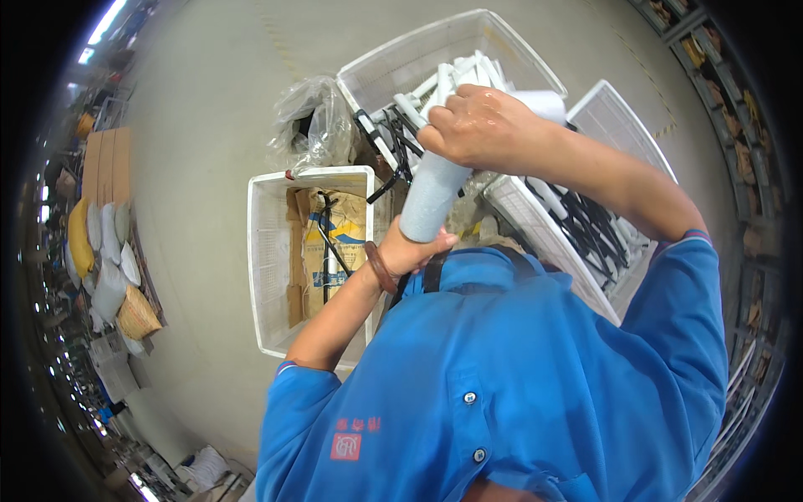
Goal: The person repeatedly picks up black curved rods and white cylindrical sleeves from white plastic bins, inserts the sleeves onto the rods, and places the assembled units into a bin. The person handles the parts one at a time and continues the cycle throughout the clip.
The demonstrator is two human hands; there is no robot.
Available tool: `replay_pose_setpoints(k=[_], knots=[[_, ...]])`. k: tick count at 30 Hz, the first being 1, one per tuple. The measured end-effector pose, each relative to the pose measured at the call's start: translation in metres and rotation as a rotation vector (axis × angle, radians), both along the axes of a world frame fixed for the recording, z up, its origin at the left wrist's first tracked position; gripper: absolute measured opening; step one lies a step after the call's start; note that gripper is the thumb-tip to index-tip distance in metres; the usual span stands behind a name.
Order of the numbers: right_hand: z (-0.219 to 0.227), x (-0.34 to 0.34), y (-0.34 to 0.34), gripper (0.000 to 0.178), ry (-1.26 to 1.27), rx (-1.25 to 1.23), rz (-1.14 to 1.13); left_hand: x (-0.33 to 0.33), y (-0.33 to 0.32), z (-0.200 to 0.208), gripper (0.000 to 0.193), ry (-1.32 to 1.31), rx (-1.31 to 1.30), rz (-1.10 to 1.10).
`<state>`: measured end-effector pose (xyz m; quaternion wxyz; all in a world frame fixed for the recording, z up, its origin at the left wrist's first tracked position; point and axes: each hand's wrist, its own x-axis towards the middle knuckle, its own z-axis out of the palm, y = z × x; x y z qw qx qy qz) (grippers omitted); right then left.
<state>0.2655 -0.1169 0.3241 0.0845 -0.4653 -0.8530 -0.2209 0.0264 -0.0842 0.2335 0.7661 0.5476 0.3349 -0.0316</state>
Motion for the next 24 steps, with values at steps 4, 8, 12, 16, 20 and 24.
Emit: replay_pose_setpoints(k=[4, 8, 12, 16, 20, 24], knots=[[-0.015, -0.014, -0.022, 0.009, -0.077, 0.081, -0.069, -0.005, -0.003, -0.013, 0.041, -0.116, -0.047, 0.01], [-0.039, -0.024, -0.073, 0.039, 0.085, 0.088, -0.064, 0.024, 0.018, -0.006, 0.045, -0.401, 0.067, 0.074], [-0.067, -0.019, -0.112, 0.062, 0.702, -0.003, -0.27, 0.105, 0.056, 0.041, 0.05, -0.355, 0.098, 0.097], [-0.082, 0.008, -0.105, 0.076, 1.397, -0.129, -0.523, 0.223, 0.03, 0.099, 0.061, -0.716, 0.132, -0.101], [-0.092, 0.058, -0.143, 0.025, 1.805, 0.201, -0.72, 0.331, -0.045, 0.104, 0.068, -0.958, -0.101, -0.196], [-0.122, 0.119, -0.287, 0.03, 1.438, 0.213, -1.404, 0.392, -0.103, -0.001, 0.042, -0.861, -0.033, -0.371]])
